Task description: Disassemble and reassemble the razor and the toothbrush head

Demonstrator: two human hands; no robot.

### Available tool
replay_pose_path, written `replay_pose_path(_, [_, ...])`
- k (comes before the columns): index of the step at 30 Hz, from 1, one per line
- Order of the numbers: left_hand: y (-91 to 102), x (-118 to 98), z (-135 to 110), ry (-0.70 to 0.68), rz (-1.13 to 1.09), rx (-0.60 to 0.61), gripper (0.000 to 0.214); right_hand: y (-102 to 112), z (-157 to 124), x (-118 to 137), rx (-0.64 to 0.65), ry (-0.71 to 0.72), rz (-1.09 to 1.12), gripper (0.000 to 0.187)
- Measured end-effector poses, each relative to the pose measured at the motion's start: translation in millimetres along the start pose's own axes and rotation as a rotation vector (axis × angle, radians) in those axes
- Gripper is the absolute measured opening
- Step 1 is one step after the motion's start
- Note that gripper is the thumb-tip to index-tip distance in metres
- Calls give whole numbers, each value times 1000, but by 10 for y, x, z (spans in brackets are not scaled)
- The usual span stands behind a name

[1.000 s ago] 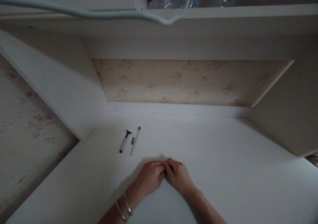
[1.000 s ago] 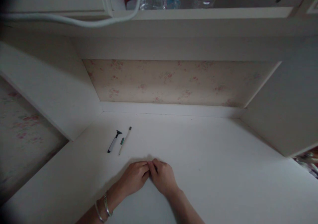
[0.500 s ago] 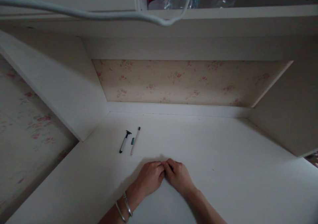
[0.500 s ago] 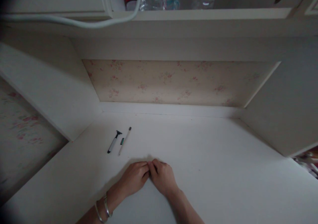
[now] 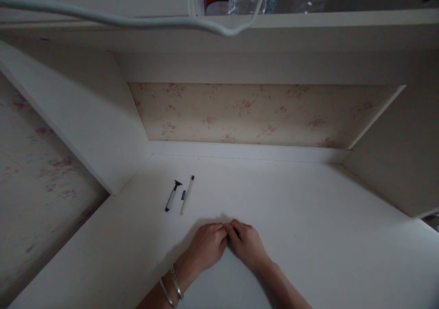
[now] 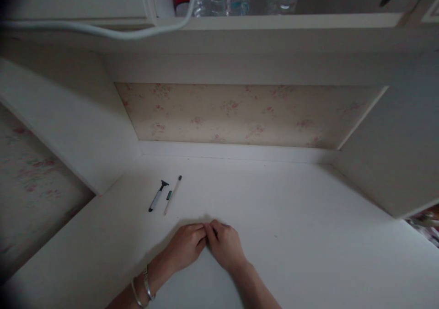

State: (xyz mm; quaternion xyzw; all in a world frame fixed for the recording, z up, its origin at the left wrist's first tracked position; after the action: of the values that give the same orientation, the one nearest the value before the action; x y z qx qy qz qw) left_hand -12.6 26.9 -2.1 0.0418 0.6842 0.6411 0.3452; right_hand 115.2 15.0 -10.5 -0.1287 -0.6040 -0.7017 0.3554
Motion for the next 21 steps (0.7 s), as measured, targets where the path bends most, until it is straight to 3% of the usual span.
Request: replay_pose_path(21, [13, -7, -5, 3, 10, -2, 24, 4, 7, -8, -9, 9, 8, 36])
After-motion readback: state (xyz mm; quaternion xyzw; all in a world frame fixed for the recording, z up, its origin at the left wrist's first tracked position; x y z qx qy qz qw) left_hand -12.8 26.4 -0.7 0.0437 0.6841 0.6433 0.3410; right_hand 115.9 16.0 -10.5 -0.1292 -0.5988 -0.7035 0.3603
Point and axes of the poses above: each hand's wrist, its own z-axis towards the middle knuckle, its own y-axis out of the back of the hand, x = y × z, the point moved 3 cm from there along z, towards the middle knuckle, and after that the axes turned 9 degrees about y, right-handed, at the moved point
